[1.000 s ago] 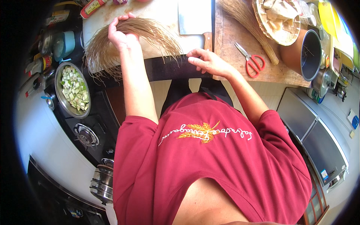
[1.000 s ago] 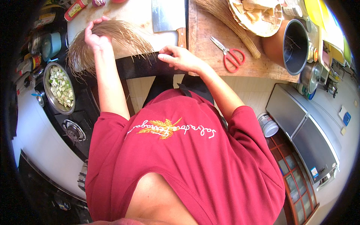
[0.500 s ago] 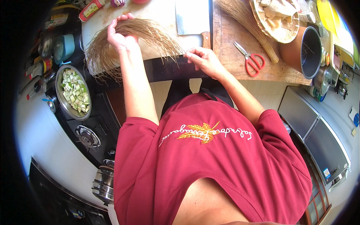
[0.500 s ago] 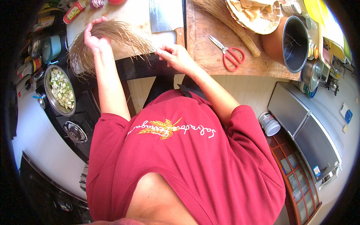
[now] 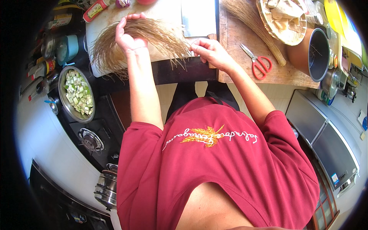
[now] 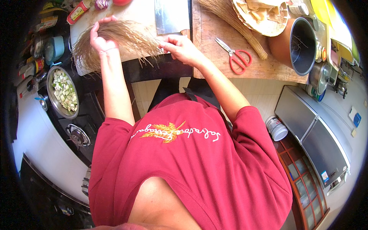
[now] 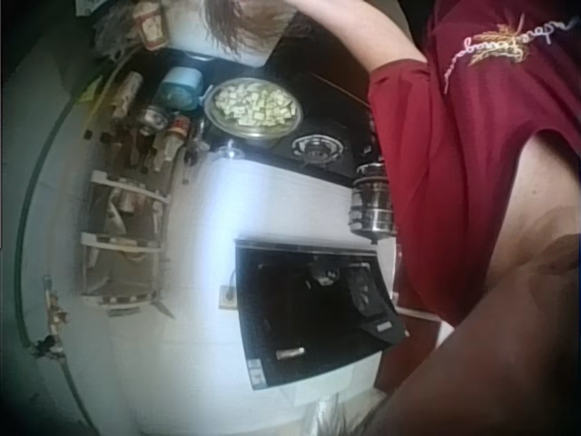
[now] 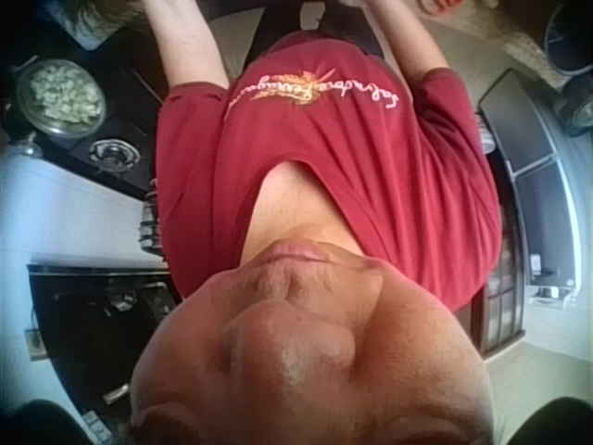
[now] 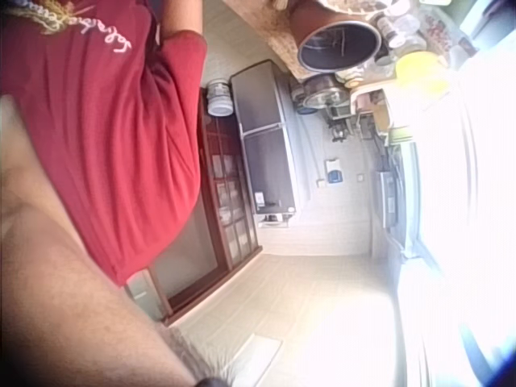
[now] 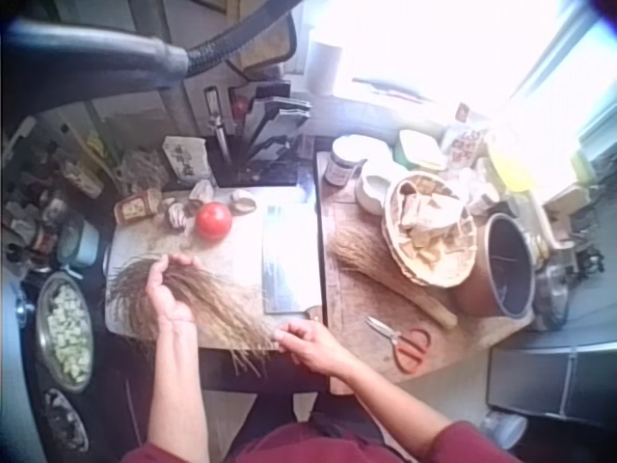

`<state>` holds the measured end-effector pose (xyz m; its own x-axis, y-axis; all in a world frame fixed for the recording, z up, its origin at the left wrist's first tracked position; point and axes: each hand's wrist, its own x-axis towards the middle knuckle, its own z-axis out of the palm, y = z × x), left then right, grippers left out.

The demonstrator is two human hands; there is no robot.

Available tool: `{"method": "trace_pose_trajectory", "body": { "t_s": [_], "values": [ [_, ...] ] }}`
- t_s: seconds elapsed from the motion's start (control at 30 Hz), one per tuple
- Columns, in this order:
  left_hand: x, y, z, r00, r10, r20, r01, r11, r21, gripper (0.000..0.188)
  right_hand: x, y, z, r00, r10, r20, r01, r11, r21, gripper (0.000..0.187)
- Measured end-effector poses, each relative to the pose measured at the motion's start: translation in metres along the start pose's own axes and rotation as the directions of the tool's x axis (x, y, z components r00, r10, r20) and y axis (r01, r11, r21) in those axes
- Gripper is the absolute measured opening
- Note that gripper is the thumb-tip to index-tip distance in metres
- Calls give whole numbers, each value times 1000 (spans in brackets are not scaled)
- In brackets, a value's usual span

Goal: The person reaches for scissors on a shelf, holds a bundle of long fibers, cuts them into shorter segments, and places the pieces into a metal pot.

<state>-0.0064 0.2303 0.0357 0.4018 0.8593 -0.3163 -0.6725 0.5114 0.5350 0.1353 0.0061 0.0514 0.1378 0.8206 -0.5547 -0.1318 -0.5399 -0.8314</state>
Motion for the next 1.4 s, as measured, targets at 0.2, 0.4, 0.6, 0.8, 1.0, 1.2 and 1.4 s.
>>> {"method": "trace_pose_trajectory", "body": {
  "t_s": [0.2, 0.4, 0.6, 0.8, 1.0, 1.2, 1.4],
  "values": [
    [6, 7, -6, 998, -8, 58, 11, 999, -44, 24, -16, -8, -5, 997, 3, 74, -10, 996, 85, 22],
    [5, 3, -4, 994, -38, 102, 47, 995, -91, 25, -1, -7, -5, 992, -104, 67, 98, 992, 85, 22],
    [2, 4, -2, 990, -79, 118, 94, 987, -133, 24, 3, -16, -6, 985, -125, 121, 117, 991, 66, 24],
    [-9, 5, 21, 1000, -16, 12, 16, 1000, -9, 13, 6, -17, -8, 997, -83, -5, 83, 997, 5, 23],
    [-10, 9, 18, 995, -88, 41, 91, 994, -68, 11, -3, -36, -8, 914, -274, -299, 176, 932, -317, 48],
    [-25, -15, 49, 988, -145, -52, 147, 989, 34, 16, 25, -65, 26, 817, -568, -95, 468, 751, -465, 91],
    [-43, -1, 69, 971, -167, 171, 163, 986, 36, 17, 34, -64, 37, 944, -298, 139, 314, 943, -111, 93]
  ]
}}
